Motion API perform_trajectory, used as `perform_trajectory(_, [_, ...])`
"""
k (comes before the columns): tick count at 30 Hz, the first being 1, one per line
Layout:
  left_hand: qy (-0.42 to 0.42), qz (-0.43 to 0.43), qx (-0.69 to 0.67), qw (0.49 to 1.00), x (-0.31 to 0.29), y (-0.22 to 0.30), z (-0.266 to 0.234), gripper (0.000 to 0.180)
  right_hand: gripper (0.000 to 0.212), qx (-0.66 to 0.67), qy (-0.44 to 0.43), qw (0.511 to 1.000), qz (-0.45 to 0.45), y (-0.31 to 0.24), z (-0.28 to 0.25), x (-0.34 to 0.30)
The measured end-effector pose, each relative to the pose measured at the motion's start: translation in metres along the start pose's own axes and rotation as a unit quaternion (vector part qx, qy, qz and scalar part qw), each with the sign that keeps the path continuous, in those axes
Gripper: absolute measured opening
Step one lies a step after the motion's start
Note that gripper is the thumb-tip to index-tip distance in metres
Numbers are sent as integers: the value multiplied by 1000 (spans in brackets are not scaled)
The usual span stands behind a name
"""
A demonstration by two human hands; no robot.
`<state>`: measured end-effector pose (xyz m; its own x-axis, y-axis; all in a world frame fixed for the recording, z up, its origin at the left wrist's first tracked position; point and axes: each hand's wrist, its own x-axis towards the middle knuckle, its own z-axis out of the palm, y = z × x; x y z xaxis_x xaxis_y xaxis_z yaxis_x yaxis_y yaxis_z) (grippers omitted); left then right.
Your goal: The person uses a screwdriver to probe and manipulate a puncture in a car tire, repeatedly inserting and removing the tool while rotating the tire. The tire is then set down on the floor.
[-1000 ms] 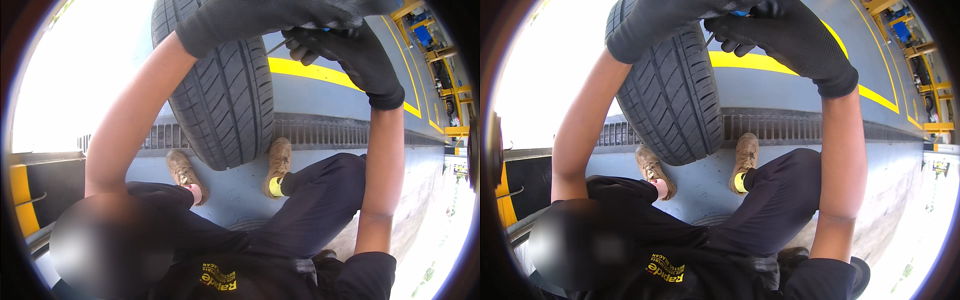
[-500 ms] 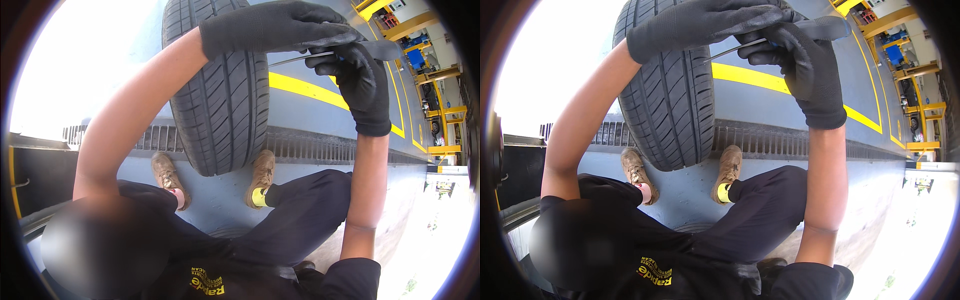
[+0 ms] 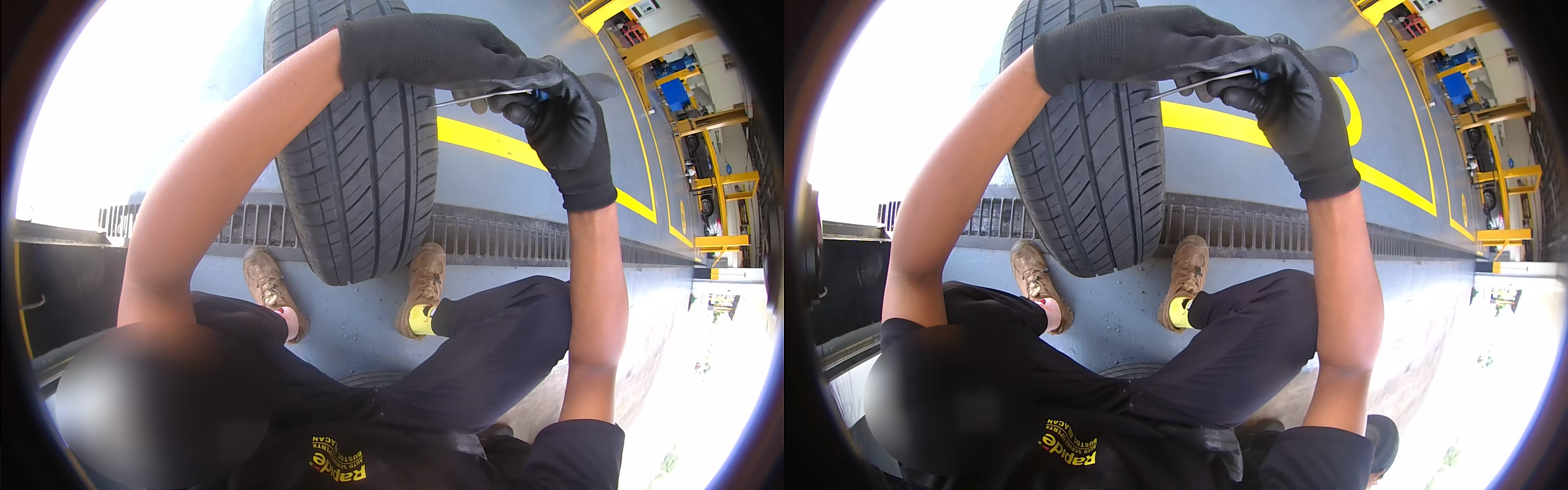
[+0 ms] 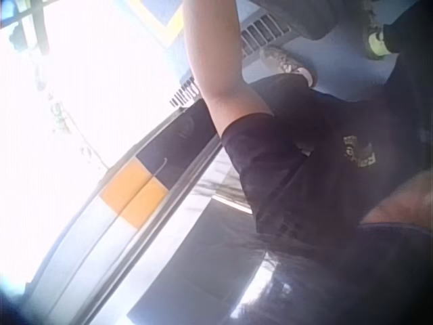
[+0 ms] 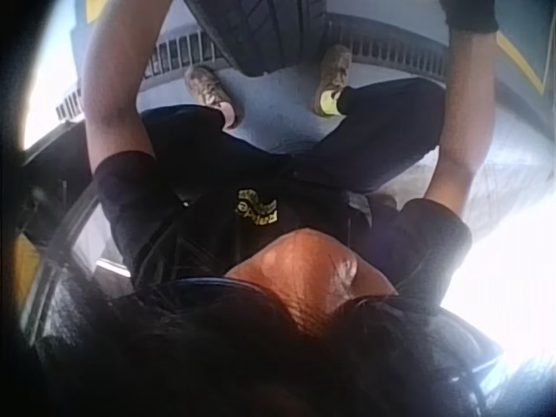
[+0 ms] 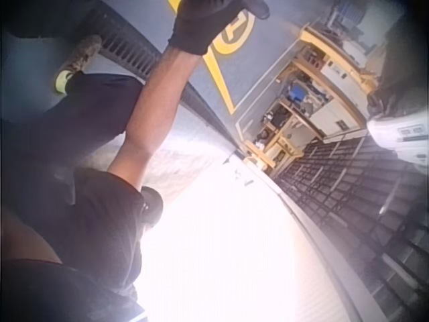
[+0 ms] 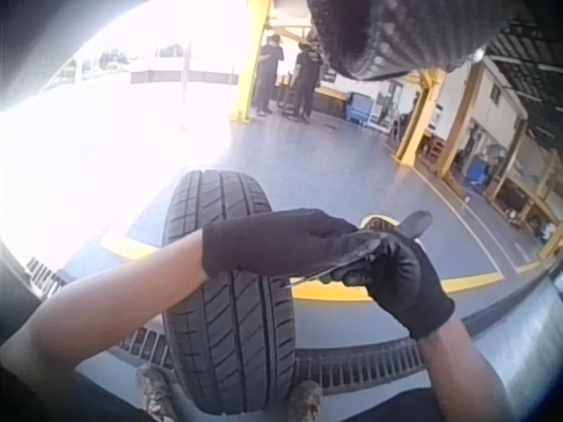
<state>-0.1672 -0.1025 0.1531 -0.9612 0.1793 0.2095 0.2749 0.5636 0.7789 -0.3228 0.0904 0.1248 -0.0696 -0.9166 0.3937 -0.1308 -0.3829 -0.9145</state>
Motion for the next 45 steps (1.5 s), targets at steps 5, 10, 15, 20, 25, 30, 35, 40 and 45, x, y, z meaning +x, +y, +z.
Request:
perform_trajectory(5, [-74,10,60,995,-4,13,-9,48,26,10,27,999,-34,6,-3,-2])
perform_trajectory(10, [-93,93,130,983,-3,-4,-16,42,26,-63,-4,996,-62,-6,7,-2])
perform_trajectory(15, [-84,-52,64,993,2,10,-12,38,16,-373,100,920,68,-37,48,3])
perform_trajectory(20, [-87,97,75,989,4,-11,-16,34,23,-512,96,853,37,-34,38,2])
perform_trajectory(25, [-76,-5,71,995,-6,9,-21,31,26,-301,103,946,-72,-16,10,-6])
perform_trajectory(30, [-102,55,165,979,-12,2,-28,30,28,-383,95,911,-121,-3,15,5])
perform_trajectory(35, [-92,80,51,991,-11,-4,-26,24,32,-341,130,923,-121,9,18,6])
perform_trajectory(40, [-99,-49,62,992,-18,12,-28,25,29,-234,138,959,-83,18,30,1])
perform_trajectory(45, [-95,-71,69,991,-20,22,-29,26,25,-72,133,987,-60,17,31,4])
